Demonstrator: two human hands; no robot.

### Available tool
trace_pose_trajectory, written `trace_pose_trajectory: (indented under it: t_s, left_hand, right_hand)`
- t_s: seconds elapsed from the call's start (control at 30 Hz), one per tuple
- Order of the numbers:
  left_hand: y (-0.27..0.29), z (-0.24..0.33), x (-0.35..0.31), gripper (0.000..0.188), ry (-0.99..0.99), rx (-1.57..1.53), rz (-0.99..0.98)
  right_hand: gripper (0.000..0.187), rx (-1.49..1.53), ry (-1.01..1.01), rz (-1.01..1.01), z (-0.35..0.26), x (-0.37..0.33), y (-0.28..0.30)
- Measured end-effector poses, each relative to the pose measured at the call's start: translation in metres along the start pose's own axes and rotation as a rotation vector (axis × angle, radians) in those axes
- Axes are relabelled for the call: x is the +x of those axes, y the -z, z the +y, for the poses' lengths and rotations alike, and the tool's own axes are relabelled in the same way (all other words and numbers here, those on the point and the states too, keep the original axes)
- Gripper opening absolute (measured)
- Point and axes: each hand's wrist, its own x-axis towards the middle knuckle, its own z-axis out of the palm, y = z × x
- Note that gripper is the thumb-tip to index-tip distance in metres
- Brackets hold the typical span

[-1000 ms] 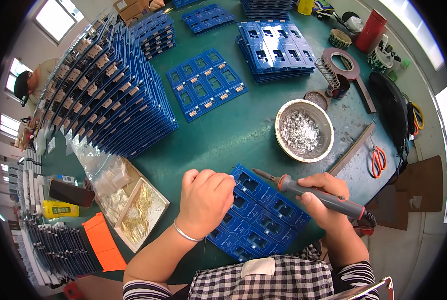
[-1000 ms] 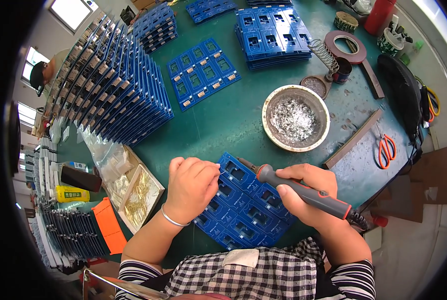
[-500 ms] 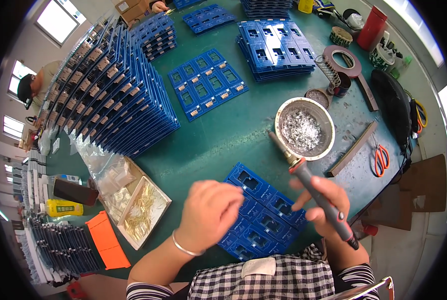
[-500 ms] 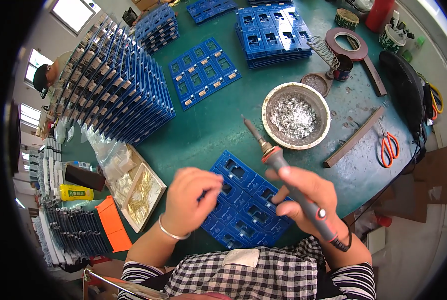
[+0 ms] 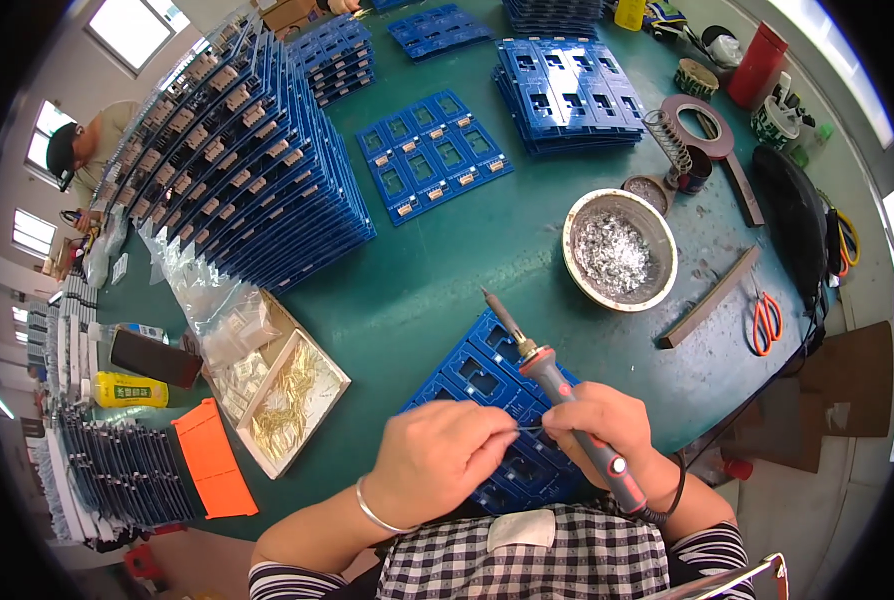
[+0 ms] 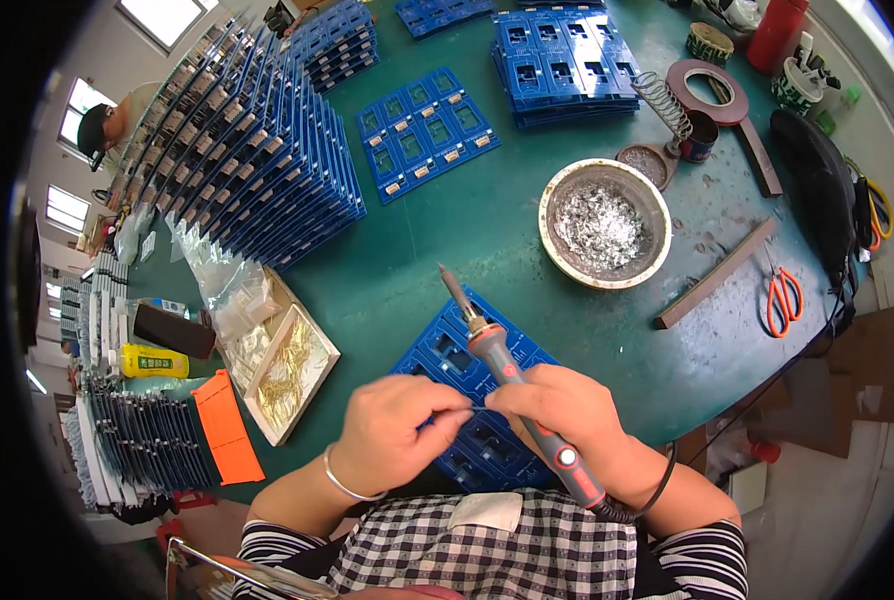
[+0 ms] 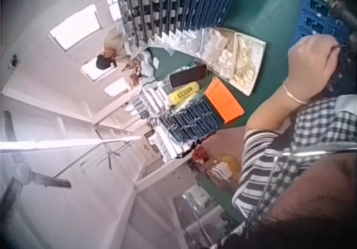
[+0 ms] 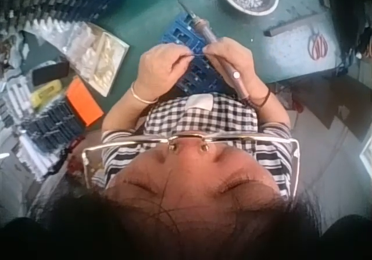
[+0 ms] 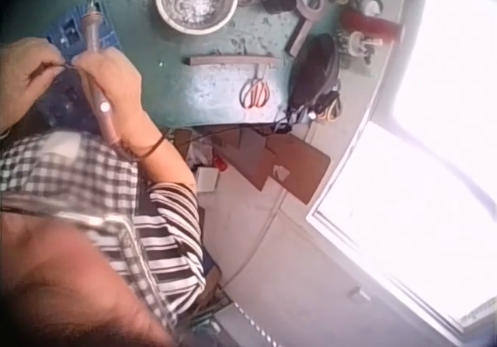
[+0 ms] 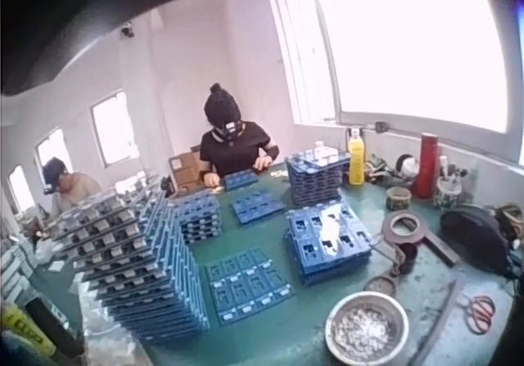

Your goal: The person assembles electronic components onto blue printed circuit boards, then solders them in place with a soldering iron.

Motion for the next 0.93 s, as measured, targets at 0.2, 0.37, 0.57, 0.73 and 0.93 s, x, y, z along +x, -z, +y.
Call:
trace_pose_trajectory:
  t_s: [0.2,0.37,0.57,0.73,0.93]
  left_hand:
    - [0.023,-0.030,0.022,0.012,-0.009,0.383,0.151]
    - [0.003,-0.049,0.025,0.013,-0.090,0.426,0.063]
    - [-0.007,-0.057,0.028,0.015,-0.106,0.495,0.095]
    - [-0.011,-0.059,0.028,0.016,-0.104,0.505,0.131]
    - [-0.011,-0.057,0.029,0.016,-0.088,0.536,0.121]
  right_hand:
    - [0.028,0.280,-0.163,0.349,0.002,0.005,0.021]
    - [0.030,-0.042,-0.124,0.218,0.009,-0.004,0.045]
    - [0.026,-0.035,-0.242,0.095,0.010,-0.009,0.043]
    - [0.025,-0.023,-0.248,0.101,0.010,-0.003,0.034]
    - [0.024,-0.001,-0.285,0.087,0.011,-0.003,0.031]
